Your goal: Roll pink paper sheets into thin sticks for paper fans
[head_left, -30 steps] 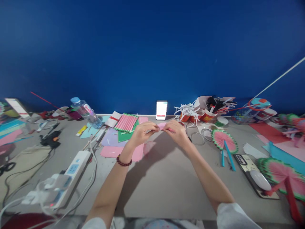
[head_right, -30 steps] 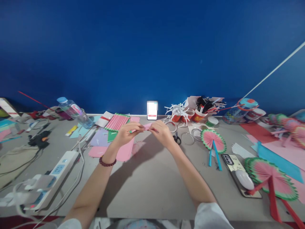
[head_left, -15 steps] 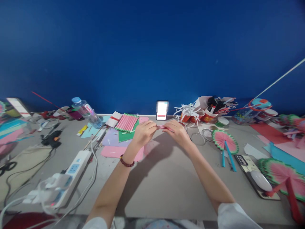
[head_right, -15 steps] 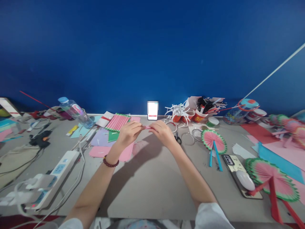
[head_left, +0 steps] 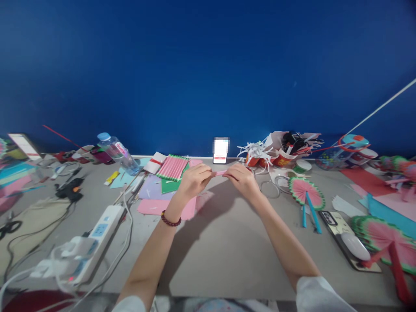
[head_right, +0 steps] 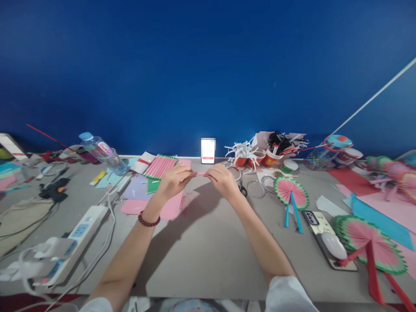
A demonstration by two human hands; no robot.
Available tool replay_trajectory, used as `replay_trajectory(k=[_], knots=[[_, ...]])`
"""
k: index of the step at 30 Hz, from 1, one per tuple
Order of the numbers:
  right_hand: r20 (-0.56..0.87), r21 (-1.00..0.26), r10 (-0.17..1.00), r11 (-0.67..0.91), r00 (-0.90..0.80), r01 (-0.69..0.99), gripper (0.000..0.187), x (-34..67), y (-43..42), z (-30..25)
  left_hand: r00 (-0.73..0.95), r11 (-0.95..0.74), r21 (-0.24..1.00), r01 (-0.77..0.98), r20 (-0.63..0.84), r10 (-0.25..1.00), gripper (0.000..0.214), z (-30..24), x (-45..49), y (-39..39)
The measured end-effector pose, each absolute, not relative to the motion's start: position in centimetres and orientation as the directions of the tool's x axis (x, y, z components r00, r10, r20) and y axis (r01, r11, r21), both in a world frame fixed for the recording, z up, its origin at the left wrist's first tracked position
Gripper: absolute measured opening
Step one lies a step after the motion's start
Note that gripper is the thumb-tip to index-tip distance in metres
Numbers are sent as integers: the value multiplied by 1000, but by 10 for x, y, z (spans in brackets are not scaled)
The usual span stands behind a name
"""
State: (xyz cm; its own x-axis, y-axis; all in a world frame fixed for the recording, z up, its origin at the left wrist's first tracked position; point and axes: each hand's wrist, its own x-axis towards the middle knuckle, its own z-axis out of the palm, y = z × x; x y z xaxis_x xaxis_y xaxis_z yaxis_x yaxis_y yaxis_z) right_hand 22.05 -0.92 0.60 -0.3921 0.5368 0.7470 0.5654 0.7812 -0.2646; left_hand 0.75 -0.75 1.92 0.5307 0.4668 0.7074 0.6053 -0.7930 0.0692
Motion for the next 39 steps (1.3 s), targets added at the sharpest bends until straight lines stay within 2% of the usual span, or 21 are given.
replay_trajectory(k=[3,7,15,22,25,28,32,34,39], knots=[[737,-188,514,780,-439,597,22,216,-11,6,582,-743,-22,668,638,504,22,19,12,-11],[704,-156,515,784,-489,601,23,211,-13,6,628,-710,-156,687,619,472,21,14,20,-13],[699,-231,556,770,-450,594,16,225,-5,8,518,-688,-67,722,712,474,24,13,14,-8],[700,-210,550,768,-456,605,19,224,-7,9,522,-716,-33,698,708,476,23,14,9,-5],[704,-185,544,762,-458,621,21,221,-8,8,520,-708,-1,706,680,517,24,15,9,-6],[696,-140,531,760,-483,634,25,216,-10,7,538,-682,-20,731,632,558,23,14,15,-9],[669,-138,549,754,-501,642,27,209,-12,6,581,-686,-88,722,617,532,17,6,24,-10],[671,-184,563,757,-483,627,22,211,-11,6,556,-694,-38,719,630,541,17,0,24,-7],[680,-322,599,762,-422,562,17,224,-8,11,446,-700,215,681,636,630,19,-5,16,0]])
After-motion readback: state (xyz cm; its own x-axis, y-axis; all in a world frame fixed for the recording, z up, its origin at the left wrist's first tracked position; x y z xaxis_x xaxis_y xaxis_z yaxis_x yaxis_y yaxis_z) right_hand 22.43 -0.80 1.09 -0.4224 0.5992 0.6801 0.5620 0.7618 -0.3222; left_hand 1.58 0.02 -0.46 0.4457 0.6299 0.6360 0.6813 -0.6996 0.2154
